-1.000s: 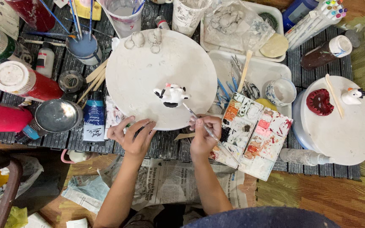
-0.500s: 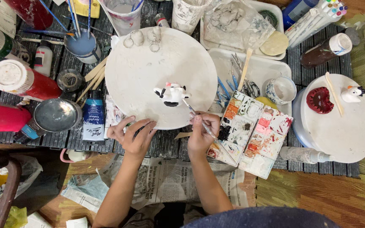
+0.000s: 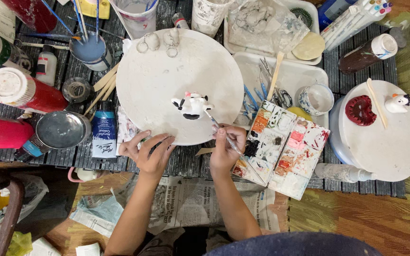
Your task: The person paints a small ceramic cow figurine with a fine brush, applying black and pink paint to its body and face. The person rotates the figurine on a turntable to access different sides and occasionally dips the brush into a paint palette.
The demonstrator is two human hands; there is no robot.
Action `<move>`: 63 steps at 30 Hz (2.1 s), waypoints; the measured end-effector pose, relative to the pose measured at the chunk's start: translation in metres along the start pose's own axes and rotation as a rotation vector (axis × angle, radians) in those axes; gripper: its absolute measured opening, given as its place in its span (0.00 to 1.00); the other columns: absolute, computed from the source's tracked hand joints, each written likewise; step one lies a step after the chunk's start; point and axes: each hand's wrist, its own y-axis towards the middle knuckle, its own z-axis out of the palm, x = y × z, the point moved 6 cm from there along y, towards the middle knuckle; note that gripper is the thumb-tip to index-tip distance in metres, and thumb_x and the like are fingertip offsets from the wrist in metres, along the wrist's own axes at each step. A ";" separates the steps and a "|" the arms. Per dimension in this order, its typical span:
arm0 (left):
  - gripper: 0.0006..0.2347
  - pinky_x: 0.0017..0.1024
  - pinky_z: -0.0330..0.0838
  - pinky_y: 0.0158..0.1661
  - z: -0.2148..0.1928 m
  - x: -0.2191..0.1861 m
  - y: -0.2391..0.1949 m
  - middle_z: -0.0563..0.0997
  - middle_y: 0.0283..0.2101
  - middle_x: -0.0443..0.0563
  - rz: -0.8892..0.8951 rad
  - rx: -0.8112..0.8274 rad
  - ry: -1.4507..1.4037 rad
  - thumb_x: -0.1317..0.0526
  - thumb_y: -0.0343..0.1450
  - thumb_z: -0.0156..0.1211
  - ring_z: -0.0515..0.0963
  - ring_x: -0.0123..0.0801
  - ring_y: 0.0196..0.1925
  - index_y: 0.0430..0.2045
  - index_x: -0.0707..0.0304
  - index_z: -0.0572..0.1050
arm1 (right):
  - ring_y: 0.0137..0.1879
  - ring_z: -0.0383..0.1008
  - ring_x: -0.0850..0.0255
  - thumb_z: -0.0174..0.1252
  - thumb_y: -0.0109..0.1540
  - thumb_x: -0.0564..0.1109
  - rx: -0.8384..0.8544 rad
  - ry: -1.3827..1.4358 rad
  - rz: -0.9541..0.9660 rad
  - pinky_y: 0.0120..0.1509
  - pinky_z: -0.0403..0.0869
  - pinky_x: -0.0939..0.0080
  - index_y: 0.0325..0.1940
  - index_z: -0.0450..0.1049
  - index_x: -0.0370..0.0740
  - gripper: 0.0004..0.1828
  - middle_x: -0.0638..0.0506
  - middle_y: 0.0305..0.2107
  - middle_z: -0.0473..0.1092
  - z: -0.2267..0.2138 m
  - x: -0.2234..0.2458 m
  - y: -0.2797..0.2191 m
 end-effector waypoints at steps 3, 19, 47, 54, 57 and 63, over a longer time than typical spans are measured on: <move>0.09 0.43 0.49 0.57 0.000 0.000 -0.001 0.82 0.45 0.33 -0.003 0.010 0.002 0.56 0.61 0.78 0.71 0.39 0.57 0.32 0.46 0.85 | 0.42 0.75 0.65 0.55 0.71 0.37 -0.006 0.006 0.008 0.48 0.75 0.66 0.46 0.64 0.36 0.06 0.45 0.39 0.73 0.000 0.000 0.000; 0.09 0.42 0.48 0.58 0.001 -0.001 -0.004 0.83 0.45 0.33 0.000 -0.013 0.011 0.55 0.62 0.79 0.72 0.38 0.57 0.31 0.46 0.85 | 0.41 0.74 0.65 0.56 0.71 0.40 -0.022 -0.008 0.006 0.48 0.74 0.66 0.45 0.64 0.36 0.08 0.46 0.37 0.73 0.002 0.002 0.001; 0.09 0.42 0.49 0.58 -0.002 -0.003 -0.001 0.83 0.45 0.34 -0.001 0.005 0.020 0.56 0.62 0.79 0.72 0.39 0.57 0.32 0.47 0.85 | 0.36 0.67 0.68 0.56 0.71 0.40 -0.059 0.066 0.057 0.41 0.67 0.67 0.44 0.64 0.36 0.07 0.46 0.34 0.72 -0.010 -0.005 -0.006; 0.09 0.42 0.48 0.57 -0.003 -0.006 0.003 0.83 0.44 0.33 0.040 0.002 0.021 0.54 0.62 0.78 0.72 0.38 0.55 0.32 0.46 0.85 | 0.38 0.75 0.63 0.56 0.70 0.41 0.013 0.023 0.032 0.43 0.73 0.65 0.41 0.65 0.38 0.08 0.45 0.32 0.73 -0.013 -0.003 -0.010; 0.10 0.41 0.48 0.55 -0.005 -0.010 0.006 0.83 0.43 0.32 0.090 0.018 0.058 0.53 0.62 0.79 0.72 0.34 0.53 0.32 0.46 0.85 | 0.40 0.73 0.63 0.56 0.70 0.40 0.016 0.091 0.081 0.46 0.74 0.63 0.41 0.65 0.38 0.07 0.44 0.35 0.73 -0.021 -0.002 -0.016; 0.08 0.40 0.50 0.58 -0.013 -0.004 0.000 0.82 0.45 0.30 0.114 0.072 0.185 0.55 0.68 0.78 0.76 0.28 0.54 0.35 0.41 0.83 | 0.39 0.73 0.60 0.56 0.70 0.40 -0.019 0.114 0.132 0.44 0.75 0.61 0.40 0.68 0.36 0.06 0.43 0.35 0.73 -0.048 0.003 -0.023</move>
